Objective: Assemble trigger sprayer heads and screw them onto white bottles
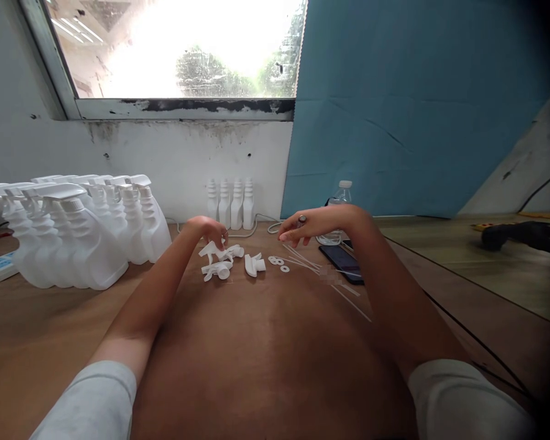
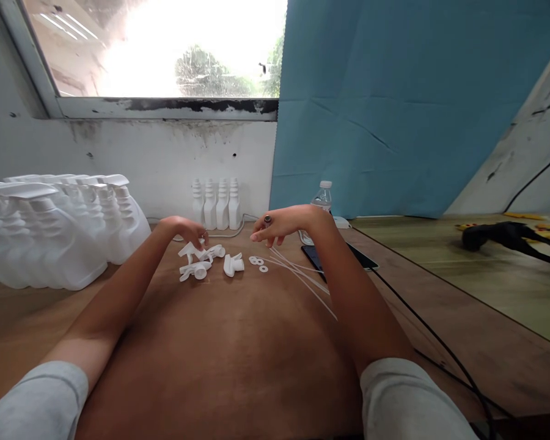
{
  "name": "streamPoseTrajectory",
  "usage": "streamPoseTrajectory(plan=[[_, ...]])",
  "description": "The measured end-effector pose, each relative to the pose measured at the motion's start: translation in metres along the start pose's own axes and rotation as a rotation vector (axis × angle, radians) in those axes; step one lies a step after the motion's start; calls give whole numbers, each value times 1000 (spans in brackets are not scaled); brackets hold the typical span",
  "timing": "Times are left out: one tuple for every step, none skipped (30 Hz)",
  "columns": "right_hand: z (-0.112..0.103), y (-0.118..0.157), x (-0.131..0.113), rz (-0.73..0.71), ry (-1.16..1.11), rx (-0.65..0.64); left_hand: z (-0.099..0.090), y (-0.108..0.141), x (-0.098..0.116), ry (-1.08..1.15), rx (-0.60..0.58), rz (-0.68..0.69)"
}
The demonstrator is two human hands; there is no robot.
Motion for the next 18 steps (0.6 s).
streamPoseTrajectory(plan=[[0, 0, 2, 24, 8, -8, 0, -1, -1, -3, -3, 0], [-1, 1, 4, 49, 19, -12, 0, -1, -1, -5, -4, 0], [-1, 1, 5, 71, 29, -18, 0, -2, -2, -7, -6, -2], [0, 2, 5, 86, 39, -29, -1, -2, -3, -12, -7, -8], [0, 3, 5, 93, 46, -42, -1, -2, -4, -18, -8, -14], [1, 4, 3, 91, 47, -59, -3, -1, -4, -24, -6, -19], [2, 6, 1, 83, 44, -74, -5, 1, -5, -31, 1, -21], [3, 7, -2, 73, 42, -91, -8, 4, -5, -37, 13, -17], [4, 9, -5, 63, 42, -104, -12, 9, -6, -42, 30, -8], [4, 11, -7, 56, 43, -109, -17, 16, -5, -48, 53, 5], [5, 13, -9, 50, 44, -115, -22, 24, -5, -54, 78, 19], [5, 15, -11, 46, 45, -118, -29, 33, -5, -60, 117, 31], [5, 17, -12, 45, 47, -118, -36, 44, -6, -66, 173, 45], [5, 18, -13, 45, 48, -116, -45, 56, -6, -73, 256, 62], [4, 20, -14, 45, 48, -113, -55, 69, -7, -83, 372, 85], [4, 22, -14, 44, 47, -111, -67, 83, -8, -97, 524, 112], [4, 23, -14, 42, 48, -108, -78, 100, -9, -113, 710, 137], [3, 24, -14, 39, 50, -105, -89, 117, -13, -127, 918, 154]])
Point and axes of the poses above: each hand's wrist, its own y-axis away from the middle knuckle, its own z-axis out of the palm, x = y × z, the point moved 6 cm from there along -y, towards the middle knuckle, and after that the axes turned 4 degrees about z, right-handed, at the moved point
